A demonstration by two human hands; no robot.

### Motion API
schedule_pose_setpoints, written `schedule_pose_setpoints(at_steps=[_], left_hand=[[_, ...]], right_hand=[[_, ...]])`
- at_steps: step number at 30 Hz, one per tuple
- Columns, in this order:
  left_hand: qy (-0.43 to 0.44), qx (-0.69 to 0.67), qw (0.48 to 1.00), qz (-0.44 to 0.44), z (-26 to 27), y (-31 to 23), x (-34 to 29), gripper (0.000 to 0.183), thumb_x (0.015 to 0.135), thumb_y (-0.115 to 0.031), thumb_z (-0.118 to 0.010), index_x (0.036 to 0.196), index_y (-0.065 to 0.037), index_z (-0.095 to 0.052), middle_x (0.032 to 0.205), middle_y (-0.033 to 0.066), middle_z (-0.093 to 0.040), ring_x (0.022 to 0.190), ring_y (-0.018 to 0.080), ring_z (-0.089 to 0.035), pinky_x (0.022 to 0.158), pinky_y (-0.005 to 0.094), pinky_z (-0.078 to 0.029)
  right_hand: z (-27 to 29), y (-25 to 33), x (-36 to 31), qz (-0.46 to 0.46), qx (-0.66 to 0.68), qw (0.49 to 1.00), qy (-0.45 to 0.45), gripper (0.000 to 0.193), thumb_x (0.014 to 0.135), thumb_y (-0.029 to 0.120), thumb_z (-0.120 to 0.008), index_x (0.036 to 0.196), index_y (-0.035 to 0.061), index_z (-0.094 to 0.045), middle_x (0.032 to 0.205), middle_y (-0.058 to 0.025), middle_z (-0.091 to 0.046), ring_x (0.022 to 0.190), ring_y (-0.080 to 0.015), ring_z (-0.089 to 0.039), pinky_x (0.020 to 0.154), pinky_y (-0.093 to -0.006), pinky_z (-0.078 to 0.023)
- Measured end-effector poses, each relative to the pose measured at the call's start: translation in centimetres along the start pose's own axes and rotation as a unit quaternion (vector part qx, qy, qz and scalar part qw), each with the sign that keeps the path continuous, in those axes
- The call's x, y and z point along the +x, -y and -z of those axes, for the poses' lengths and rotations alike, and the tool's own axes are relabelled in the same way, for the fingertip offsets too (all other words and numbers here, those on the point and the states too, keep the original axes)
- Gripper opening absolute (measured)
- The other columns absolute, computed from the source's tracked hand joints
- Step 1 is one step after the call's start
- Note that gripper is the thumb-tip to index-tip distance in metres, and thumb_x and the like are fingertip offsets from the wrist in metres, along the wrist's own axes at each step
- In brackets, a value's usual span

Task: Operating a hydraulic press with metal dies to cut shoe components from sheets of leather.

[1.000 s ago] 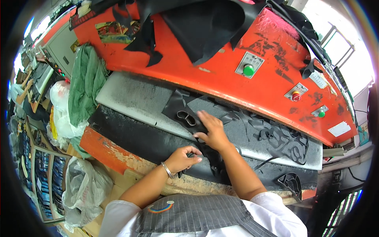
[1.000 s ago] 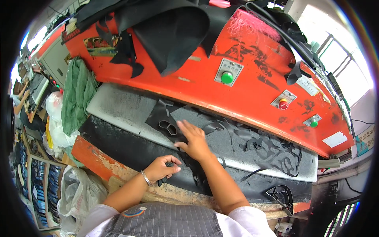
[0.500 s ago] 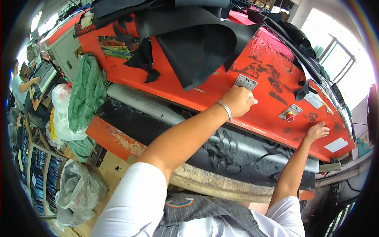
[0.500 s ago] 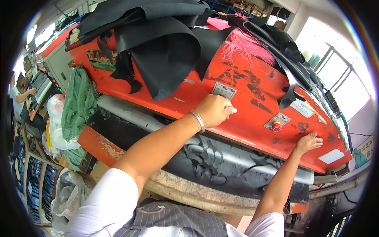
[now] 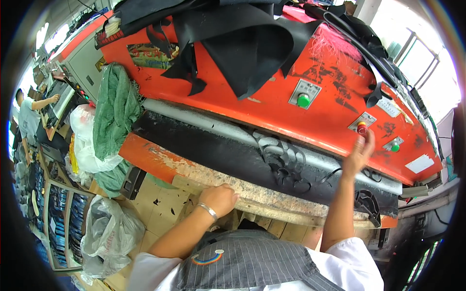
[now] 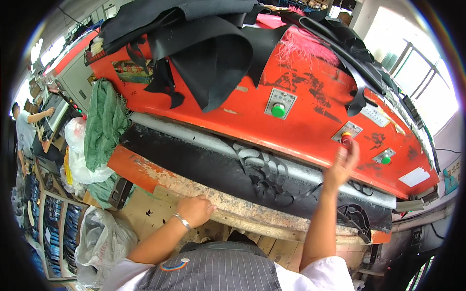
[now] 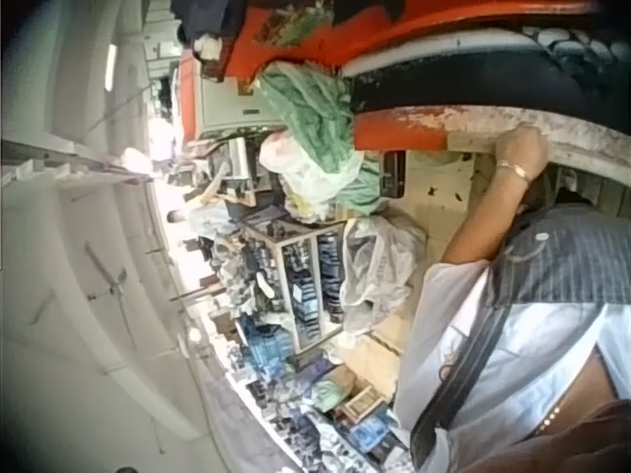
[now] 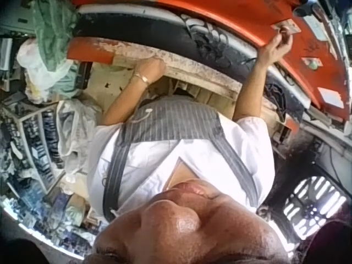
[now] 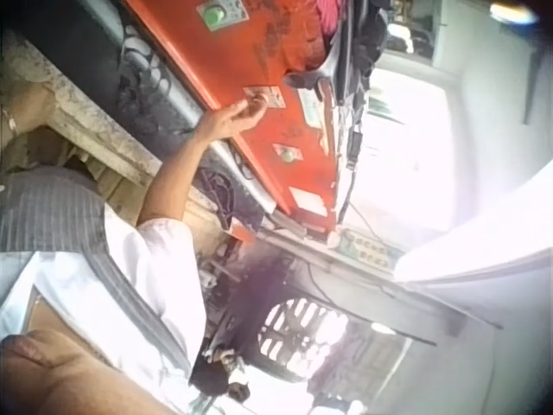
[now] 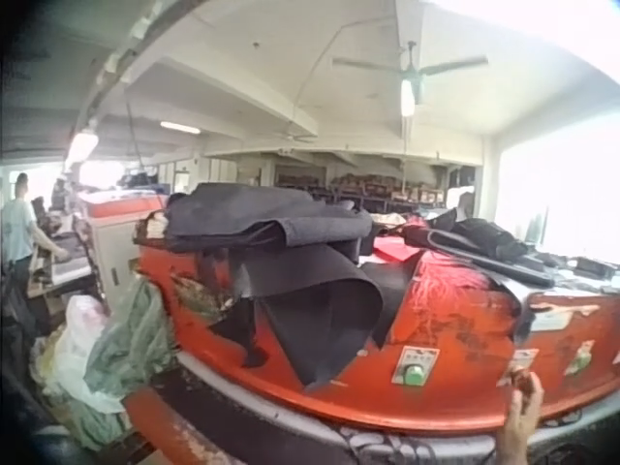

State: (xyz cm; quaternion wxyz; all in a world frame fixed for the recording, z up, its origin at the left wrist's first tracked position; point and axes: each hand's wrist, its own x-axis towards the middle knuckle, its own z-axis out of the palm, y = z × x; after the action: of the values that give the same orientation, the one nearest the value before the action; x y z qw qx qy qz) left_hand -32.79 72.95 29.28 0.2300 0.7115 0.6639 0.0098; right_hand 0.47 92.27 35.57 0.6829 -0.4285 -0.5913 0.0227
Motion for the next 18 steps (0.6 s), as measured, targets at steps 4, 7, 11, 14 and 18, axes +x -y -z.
schedule_pose_setpoints(at_steps=[4,7,11,14,18], left_hand=[[-0.083,-0.019,0.996,0.030,-1.1,-0.7,-0.1,0.036,0.092,-0.033,-0.052,0.079,-0.005,-0.070,0.094,0.0118,-0.067,0.076,0.0319,-0.067,0.069,0.0434,-0.055],[-0.139,-0.036,0.990,0.019,-0.6,-0.2,-0.3,0.032,0.090,-0.030,-0.054,0.075,-0.006,-0.070,0.088,0.0118,-0.067,0.071,0.0324,-0.067,0.065,0.0434,-0.055],[-0.070,-0.047,0.996,0.016,-0.9,1.3,-1.6,0.033,0.089,-0.030,-0.054,0.072,-0.007,-0.070,0.086,0.0131,-0.069,0.074,0.0341,-0.067,0.069,0.0448,-0.054],[0.084,-0.108,0.991,-0.012,1.5,3.7,-0.7,0.035,0.087,-0.038,-0.058,0.075,-0.009,-0.072,0.085,0.0134,-0.069,0.075,0.0338,-0.067,0.072,0.0429,-0.054],[-0.155,-0.222,0.960,0.065,3.3,8.2,7.5,0.028,0.084,-0.032,-0.068,0.091,-0.006,-0.072,0.096,0.0156,-0.069,0.090,0.0342,-0.065,0.082,0.0411,-0.052]], right_hand=[[-10.1,6.0,-6.5,-0.107,0.028,0.974,0.198,0.044,0.091,0.021,-0.065,0.128,0.0016,-0.053,0.122,-0.0165,-0.060,0.114,-0.0268,-0.057,0.097,-0.0402,-0.043],[-13.7,8.8,-8.3,-0.089,0.024,0.947,0.308,0.045,0.091,0.021,-0.064,0.127,-0.0012,-0.052,0.113,-0.0209,-0.063,0.105,-0.0302,-0.062,0.091,-0.0406,-0.047],[-14.6,9.1,-9.9,-0.138,-0.009,0.907,0.397,0.049,0.088,0.022,-0.066,0.128,-0.0016,-0.051,0.107,-0.0195,-0.064,0.097,-0.0307,-0.063,0.085,-0.0384,-0.049],[-16.0,7.5,-10.8,-0.108,-0.089,0.868,0.477,0.056,0.087,0.033,-0.066,0.128,-0.0015,-0.050,0.107,-0.0202,-0.063,0.100,-0.0366,-0.062,0.082,-0.0419,-0.050],[-20.7,6.5,-13.0,-0.044,-0.198,0.843,0.499,0.057,0.087,0.045,-0.063,0.120,-0.0009,-0.054,0.112,-0.0223,-0.058,0.103,-0.0387,-0.061,0.083,-0.0464,-0.052]])
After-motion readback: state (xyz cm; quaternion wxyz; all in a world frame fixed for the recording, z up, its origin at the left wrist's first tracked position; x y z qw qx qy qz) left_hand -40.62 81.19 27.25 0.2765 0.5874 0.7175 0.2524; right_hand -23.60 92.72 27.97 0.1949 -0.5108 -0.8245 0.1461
